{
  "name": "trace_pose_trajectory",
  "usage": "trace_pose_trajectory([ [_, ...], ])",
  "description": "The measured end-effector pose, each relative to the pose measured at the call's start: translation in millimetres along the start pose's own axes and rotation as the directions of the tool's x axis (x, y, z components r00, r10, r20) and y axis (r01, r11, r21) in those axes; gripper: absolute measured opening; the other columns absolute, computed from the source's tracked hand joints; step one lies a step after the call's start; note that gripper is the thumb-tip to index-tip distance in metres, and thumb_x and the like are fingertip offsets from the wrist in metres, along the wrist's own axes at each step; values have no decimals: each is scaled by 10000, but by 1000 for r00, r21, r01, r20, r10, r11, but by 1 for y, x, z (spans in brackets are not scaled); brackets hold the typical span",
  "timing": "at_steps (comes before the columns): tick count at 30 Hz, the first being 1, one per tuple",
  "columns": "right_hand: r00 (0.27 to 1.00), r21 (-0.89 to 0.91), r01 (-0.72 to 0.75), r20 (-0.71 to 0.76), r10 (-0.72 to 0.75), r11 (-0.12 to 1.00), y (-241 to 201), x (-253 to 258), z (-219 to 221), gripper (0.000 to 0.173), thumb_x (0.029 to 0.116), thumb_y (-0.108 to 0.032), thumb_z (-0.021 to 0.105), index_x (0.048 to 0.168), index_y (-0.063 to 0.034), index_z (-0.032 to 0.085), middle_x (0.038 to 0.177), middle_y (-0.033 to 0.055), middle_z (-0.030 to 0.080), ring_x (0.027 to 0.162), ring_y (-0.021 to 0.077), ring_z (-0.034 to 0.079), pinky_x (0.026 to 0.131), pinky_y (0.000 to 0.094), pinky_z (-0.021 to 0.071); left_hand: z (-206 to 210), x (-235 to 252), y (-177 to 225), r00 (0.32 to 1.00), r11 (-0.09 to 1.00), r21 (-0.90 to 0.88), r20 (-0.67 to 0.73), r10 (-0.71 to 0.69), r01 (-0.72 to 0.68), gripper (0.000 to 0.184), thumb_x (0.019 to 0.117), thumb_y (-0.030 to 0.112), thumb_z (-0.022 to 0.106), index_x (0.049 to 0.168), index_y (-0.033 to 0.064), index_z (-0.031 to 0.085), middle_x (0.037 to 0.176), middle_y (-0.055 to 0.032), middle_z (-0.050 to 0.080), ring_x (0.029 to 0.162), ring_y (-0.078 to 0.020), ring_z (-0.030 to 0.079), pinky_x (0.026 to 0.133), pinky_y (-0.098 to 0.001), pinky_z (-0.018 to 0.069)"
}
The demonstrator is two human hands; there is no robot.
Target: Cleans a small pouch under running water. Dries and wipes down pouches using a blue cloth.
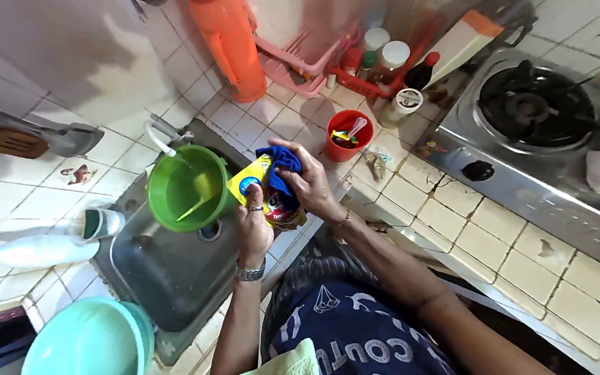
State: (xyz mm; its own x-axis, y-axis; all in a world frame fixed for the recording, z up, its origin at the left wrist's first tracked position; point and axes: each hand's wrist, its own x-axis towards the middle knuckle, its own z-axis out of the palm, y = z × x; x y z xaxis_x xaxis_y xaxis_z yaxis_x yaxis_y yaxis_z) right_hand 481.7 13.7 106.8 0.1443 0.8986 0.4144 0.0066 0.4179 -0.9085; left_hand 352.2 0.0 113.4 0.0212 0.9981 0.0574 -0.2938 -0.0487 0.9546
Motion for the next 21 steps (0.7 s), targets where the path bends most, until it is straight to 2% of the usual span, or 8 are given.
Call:
trace_pose_trajectory([
  [2, 1000, -11, -5, -23, 5, 1000, -2, 3, -3, 199, 943, 21, 632, 1140, 35, 604, 1015, 90, 677, 880, 66, 670, 789, 221, 578, -2, -2, -2, 1000, 1000, 12, -2, -2, 2, 281, 1073, 290, 483, 1277, 107, 546, 1133, 48, 692, 1108, -63, 654, 1023, -318, 534],
  [4, 999, -21, 4, -44, -5, 1000, -2, 3, -2, 94, 950, -2, 634, 1034, 9, 594, 891, 63, 641, 776, 50, 638, 696, 191, 556, 0, -4, -5, 1000, 1000, 5, -7, -8, 8, 278, 1073, 295, 478, 1270, 112, 551, 1128, 50, 687, 1108, -61, 649, 1019, -319, 534],
  [10, 988, -85, -24, -153, 11, 996, 2, 5, 0, 165, 1038, -190, 589, 1017, -26, 588, 802, 47, 599, 649, 37, 578, 581, 173, 499, 7, -10, -11, 1000, 998, -67, -4, -11, 10, 232, 1052, 281, 533, 1227, 145, 602, 1107, 59, 699, 1090, -71, 660, 1004, -338, 547],
  [13, 973, 41, -162, -157, 167, 986, -3, 10, -5, 240, 1073, -298, 534, 1025, -77, 614, 771, 15, 604, 605, 39, 572, 538, 190, 497, 9, -10, -8, 1000, 996, -82, -15, -27, 26, 202, 1057, 257, 514, 1193, 149, 618, 1062, 59, 711, 1047, -68, 676, 972, -327, 565],
  [15, 915, 292, -327, -141, 378, 899, -1, 20, -12, 320, 1098, -370, 449, 1069, -112, 636, 771, -18, 647, 626, 47, 620, 569, 229, 557, 6, -10, -5, 999, 993, -108, -3, -42, 41, 228, 1076, 256, 469, 1209, 150, 620, 1074, 37, 726, 1050, -88, 691, 972, -345, 575],
  [17, 857, 492, -393, -110, 503, 777, 7, 27, -25, 342, 1116, -360, 351, 1083, -130, 601, 834, -31, 669, 743, 64, 659, 680, 261, 584, 2, -8, -1, 998, 989, -136, 24, -52, 54, 253, 1076, 304, 475, 1227, 160, 620, 1110, 24, 728, 1077, -104, 690, 987, -362, 573],
  [19, 858, 542, -410, -42, 511, 733, 3, 16, -36, 344, 1115, -359, 330, 1143, -176, 620, 963, -53, 684, 894, 45, 664, 799, 257, 579, -2, -5, 0, 997, 985, -161, 38, -62, 68, 255, 1070, 319, 495, 1223, 166, 630, 1118, 15, 727, 1083, -116, 690, 992, -365, 570],
  [21, 889, 425, -412, -6, 457, 806, -11, 5, -36, 340, 1112, -372, 335, 1141, -197, 625, 981, -69, 686, 905, 24, 660, 799, 252, 579, -2, -3, -1, 997, 985, -155, 31, -69, 73, 241, 1067, 298, 507, 1202, 161, 652, 1103, 13, 734, 1067, -113, 696, 979, -357, 577],
])
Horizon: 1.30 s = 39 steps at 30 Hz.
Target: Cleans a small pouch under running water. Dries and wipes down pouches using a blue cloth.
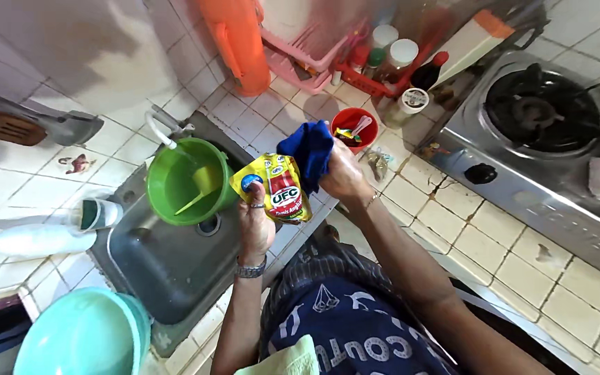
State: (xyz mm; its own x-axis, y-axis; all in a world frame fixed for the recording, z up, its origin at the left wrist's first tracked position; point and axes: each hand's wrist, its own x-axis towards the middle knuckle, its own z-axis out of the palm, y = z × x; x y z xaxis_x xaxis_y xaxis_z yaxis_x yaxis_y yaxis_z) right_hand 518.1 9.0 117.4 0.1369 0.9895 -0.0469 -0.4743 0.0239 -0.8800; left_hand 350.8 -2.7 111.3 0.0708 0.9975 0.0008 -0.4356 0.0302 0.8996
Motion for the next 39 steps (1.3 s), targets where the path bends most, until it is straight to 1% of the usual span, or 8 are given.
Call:
trace_pose_trajectory([
  [4, 946, -404, 315, 211, -247, 859, 1, -9, 17, 171, 1013, -79, 578, 1136, 20, 643, 941, 80, 690, 779, 80, 665, 689, 246, 578, 2, 1, -4, 1000, 995, 100, -4, 23, -23, 224, 1063, 305, 518, 1188, 169, 644, 1079, 56, 728, 1051, -71, 686, 967, -323, 572],
  [12, 763, -753, 543, 260, -592, 370, 22, 7, 18, 294, 969, -187, 687, 769, 14, 608, 674, 108, 570, 595, 188, 582, 538, 312, 483, 2, -2, -7, 996, 986, 143, -6, 90, -88, 201, 1040, 348, 564, 1134, 208, 675, 1064, 95, 716, 1062, -44, 662, 987, -316, 545],
  [22, 972, -402, 133, -126, -198, 906, 21, -9, 17, 431, 1107, -438, 387, 992, -102, 631, 684, 32, 577, 532, 91, 555, 463, 249, 477, 0, -13, -1, 997, 993, 98, -20, 75, -72, 237, 1030, 358, 581, 1168, 184, 664, 1077, 63, 727, 1063, -78, 683, 985, -338, 565],
  [29, 969, -734, 110, -71, -236, 670, 37, 6, -28, 585, 1108, -487, 314, 842, -58, 609, 671, 61, 550, 596, 142, 559, 555, 348, 473, -11, -8, 9, 998, 1000, -18, -59, 4, -5, 291, 1092, 273, 402, 1261, 129, 590, 1139, -13, 714, 1100, -129, 682, 995, -366, 565],
  [32, 993, -923, -12, 33, 111, 385, 52, 13, -52, 371, 1075, -330, 521, 1290, -32, 576, 1001, 242, 677, 880, 401, 689, 756, 601, 557, -12, -7, 7, 996, 999, 26, -81, 28, -26, 289, 1095, 265, 411, 1243, 119, 612, 1136, -20, 717, 1097, -134, 683, 998, -371, 563],
  [34, 970, -968, -24, 38, 240, 250, 52, 12, -57, 533, 961, -273, 727, 1425, -70, 557, 1300, 300, 586, 1145, 505, 597, 925, 687, 490, -11, -6, 5, 995, 999, 34, -90, 46, -43, 296, 1098, 275, 410, 1228, 123, 628, 1139, -23, 719, 1098, -142, 685, 995, -383, 565],
  [37, 992, -947, 116, 123, 5, 299, 26, -3, -54, 221, 976, -196, 699, 1134, -42, 705, 1101, 223, 666, 925, 413, 674, 760, 620, 553, -8, -4, 4, 993, 1000, 11, -116, 22, -21, 331, 1105, 306, 376, 1277, 119, 589, 1190, -34, 696, 1145, -154, 665, 1021, -403, 550],
  [39, 976, -844, 217, 174, -132, 490, 9, -12, -48, 274, 1042, -280, 603, 894, -51, 634, 756, 95, 646, 606, 200, 602, 543, 386, 500, -5, -2, 3, 992, 1000, -7, -129, 6, -7, 351, 1109, 327, 361, 1278, 122, 590, 1191, -31, 695, 1148, -150, 663, 1020, -400, 549],
])
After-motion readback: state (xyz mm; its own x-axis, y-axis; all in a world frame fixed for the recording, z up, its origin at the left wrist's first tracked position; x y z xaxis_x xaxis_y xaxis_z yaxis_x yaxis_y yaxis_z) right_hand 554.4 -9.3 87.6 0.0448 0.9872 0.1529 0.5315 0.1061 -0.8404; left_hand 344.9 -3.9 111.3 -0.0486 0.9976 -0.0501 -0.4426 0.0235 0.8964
